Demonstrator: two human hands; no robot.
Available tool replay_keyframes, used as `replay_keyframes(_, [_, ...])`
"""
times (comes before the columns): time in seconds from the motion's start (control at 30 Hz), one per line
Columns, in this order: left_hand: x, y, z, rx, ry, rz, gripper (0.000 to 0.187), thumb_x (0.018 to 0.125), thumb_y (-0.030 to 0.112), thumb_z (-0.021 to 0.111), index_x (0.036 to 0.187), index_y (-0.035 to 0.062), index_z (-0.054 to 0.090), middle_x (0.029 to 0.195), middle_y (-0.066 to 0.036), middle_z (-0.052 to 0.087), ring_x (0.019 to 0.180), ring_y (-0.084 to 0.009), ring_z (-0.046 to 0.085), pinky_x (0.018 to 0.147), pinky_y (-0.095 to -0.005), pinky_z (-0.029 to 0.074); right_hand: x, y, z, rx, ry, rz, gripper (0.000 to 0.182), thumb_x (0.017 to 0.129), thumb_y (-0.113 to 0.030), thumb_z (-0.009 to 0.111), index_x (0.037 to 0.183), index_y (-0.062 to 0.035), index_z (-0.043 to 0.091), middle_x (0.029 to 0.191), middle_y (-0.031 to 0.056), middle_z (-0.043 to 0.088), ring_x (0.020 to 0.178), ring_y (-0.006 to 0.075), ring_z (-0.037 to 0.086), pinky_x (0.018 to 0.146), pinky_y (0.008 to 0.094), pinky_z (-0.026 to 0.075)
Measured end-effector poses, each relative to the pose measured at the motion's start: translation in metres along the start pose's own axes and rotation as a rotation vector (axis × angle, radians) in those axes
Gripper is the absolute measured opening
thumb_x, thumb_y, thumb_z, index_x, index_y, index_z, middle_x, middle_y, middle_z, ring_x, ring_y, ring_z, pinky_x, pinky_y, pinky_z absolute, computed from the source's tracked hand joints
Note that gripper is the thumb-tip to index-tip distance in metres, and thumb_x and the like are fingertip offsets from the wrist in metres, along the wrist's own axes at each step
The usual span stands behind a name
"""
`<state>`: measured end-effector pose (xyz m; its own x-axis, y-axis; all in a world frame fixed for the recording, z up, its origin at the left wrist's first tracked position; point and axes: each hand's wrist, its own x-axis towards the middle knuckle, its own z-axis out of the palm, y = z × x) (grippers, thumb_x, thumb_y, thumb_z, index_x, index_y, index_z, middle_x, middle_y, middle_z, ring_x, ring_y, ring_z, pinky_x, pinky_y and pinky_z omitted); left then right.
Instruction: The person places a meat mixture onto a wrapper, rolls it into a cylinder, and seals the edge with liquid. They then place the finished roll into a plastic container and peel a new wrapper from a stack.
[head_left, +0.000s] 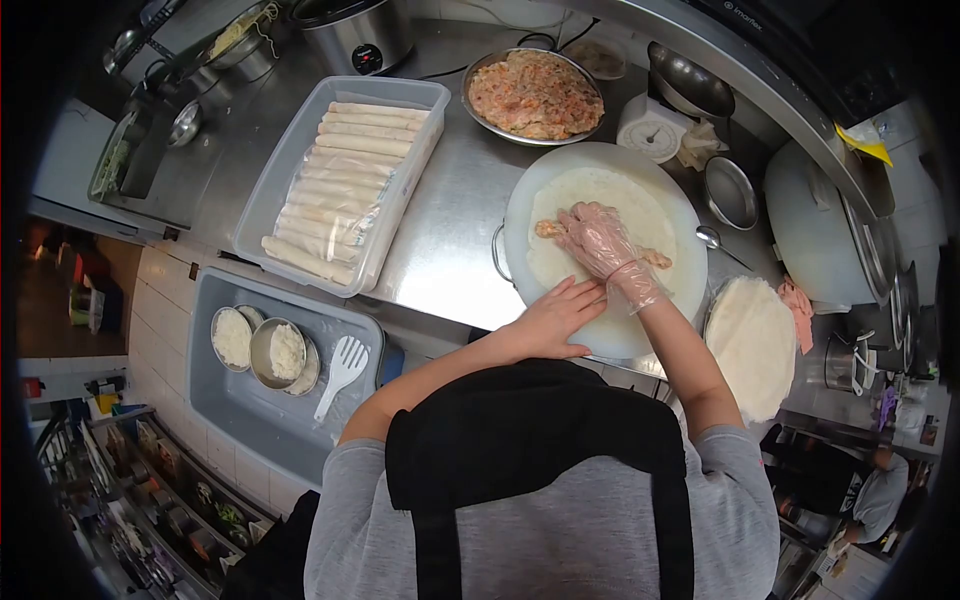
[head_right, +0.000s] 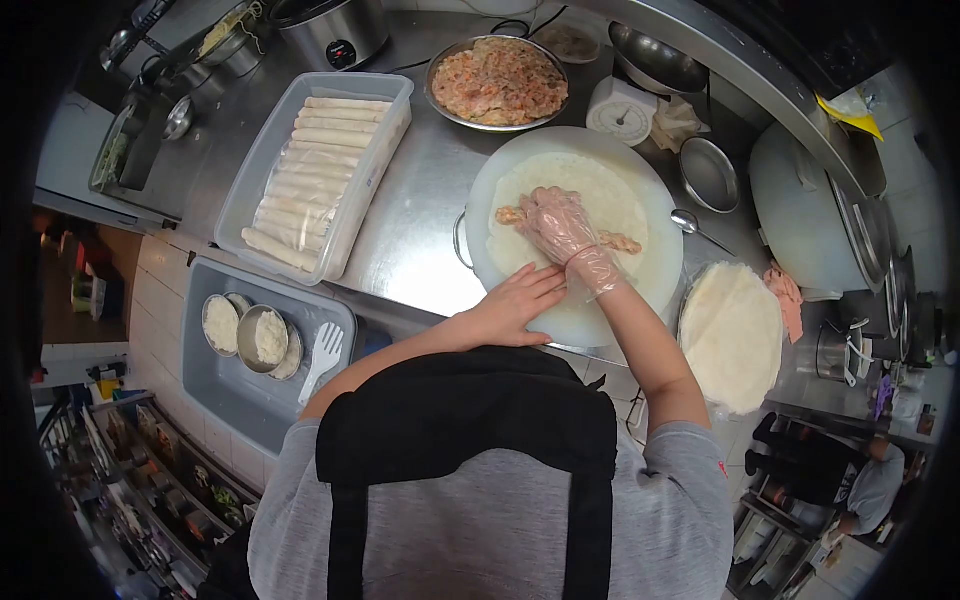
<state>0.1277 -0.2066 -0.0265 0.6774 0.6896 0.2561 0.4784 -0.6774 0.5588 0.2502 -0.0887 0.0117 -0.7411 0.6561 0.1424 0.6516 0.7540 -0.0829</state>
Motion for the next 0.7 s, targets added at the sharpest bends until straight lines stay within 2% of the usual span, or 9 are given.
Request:
replay_keyframes(0.07, [0.001,0.002,-0.004,-0.009,-0.060,-0.011,0.076,0.071,0.040,0.068,0.131,0.0010,0.042,0.138,-0.021,0.036,0.133,-0.0337,0.028,0.111,-0.0491,0.017,0.005,-0.007,-0.002,0.028,-0.049,0.040,0.046,0.076,-0.032,0.064,0.113,-0.0051,0.058,0.093,0.0114,0.055,0.091,0.0290,0.054,0.078,0.0409,0.041])
replay_keyframes(0.13, [0.001,0.000,-0.001,-0.012,-0.056,0.008,0.076,0.071,0.040,0.068,0.130,-0.0002,0.043,0.136,-0.021,0.037,0.132,-0.0348,0.029,0.111,-0.0485,0.017,0.012,-0.016,0.007,0.100,-0.026,0.080,0.043,0.075,-0.034,0.065,0.109,-0.0072,0.059,0.099,0.0091,0.055,0.099,0.0259,0.053,0.083,0.0427,0.041])
replay_keyframes(0.27, [0.002,-0.002,-0.003,-0.015,-0.031,0.033,0.076,0.071,0.041,0.068,0.128,-0.0014,0.043,0.134,-0.023,0.038,0.129,-0.0372,0.031,0.112,-0.0471,0.015,0.019,-0.025,0.016,0.078,-0.082,0.225,0.037,0.074,-0.033,0.066,0.103,-0.0085,0.062,0.095,0.0080,0.055,0.098,0.0250,0.053,0.082,0.0424,0.040])
replay_keyframes(0.33, [0.003,0.000,-0.007,-0.009,-0.068,0.032,0.076,0.071,0.041,0.068,0.129,-0.0006,0.043,0.134,-0.022,0.038,0.129,-0.0368,0.031,0.112,-0.0475,0.016,0.008,-0.025,0.014,0.057,0.109,0.200,0.028,0.072,-0.030,0.067,0.092,-0.0104,0.065,0.089,0.0064,0.055,0.095,0.0243,0.054,0.082,0.0416,0.040])
replay_keyframes(0.43, [0.002,0.002,-0.007,0.017,-0.110,0.006,0.077,0.071,0.041,0.068,0.131,0.0011,0.042,0.136,-0.022,0.037,0.130,-0.0358,0.030,0.111,-0.0482,0.018,-0.010,-0.012,0.014,0.044,0.211,0.221,0.021,0.070,-0.027,0.067,0.085,-0.0121,0.065,0.085,0.0047,0.056,0.092,0.0235,0.055,0.082,0.0415,0.039])
replay_keyframes(0.57, [0.002,0.002,-0.007,0.033,-0.069,0.023,0.080,0.071,0.040,0.068,0.135,0.0023,0.037,0.141,-0.020,0.032,0.133,-0.0336,0.028,0.110,-0.0490,0.020,-0.038,0.006,0.005,0.054,0.163,0.275,0.019,0.069,-0.025,0.067,0.083,-0.0125,0.064,0.084,0.0039,0.056,0.089,0.0234,0.055,0.081,0.0417,0.038])
replay_keyframes(0.63, [0.003,0.004,-0.008,0.036,-0.085,0.013,0.082,0.071,0.040,0.068,0.136,0.0025,0.036,0.143,-0.020,0.030,0.134,-0.0333,0.027,0.110,-0.0489,0.020,-0.043,0.011,0.005,0.091,0.274,0.241,0.018,0.070,-0.023,0.068,0.081,-0.0112,0.062,0.083,0.0033,0.056,0.085,0.0240,0.054,0.078,0.0416,0.037])
replay_keyframes(0.7, [0.003,0.004,-0.009,0.045,-0.104,-0.001,0.083,0.071,0.040,0.068,0.137,0.0028,0.034,0.144,-0.019,0.029,0.135,-0.0329,0.026,0.110,-0.0488,0.020,-0.047,0.013,0.003,0.085,0.263,0.266,0.017,0.069,-0.024,0.068,0.080,-0.0118,0.063,0.083,0.0034,0.056,0.087,0.0235,0.054,0.078,0.0417,0.037])
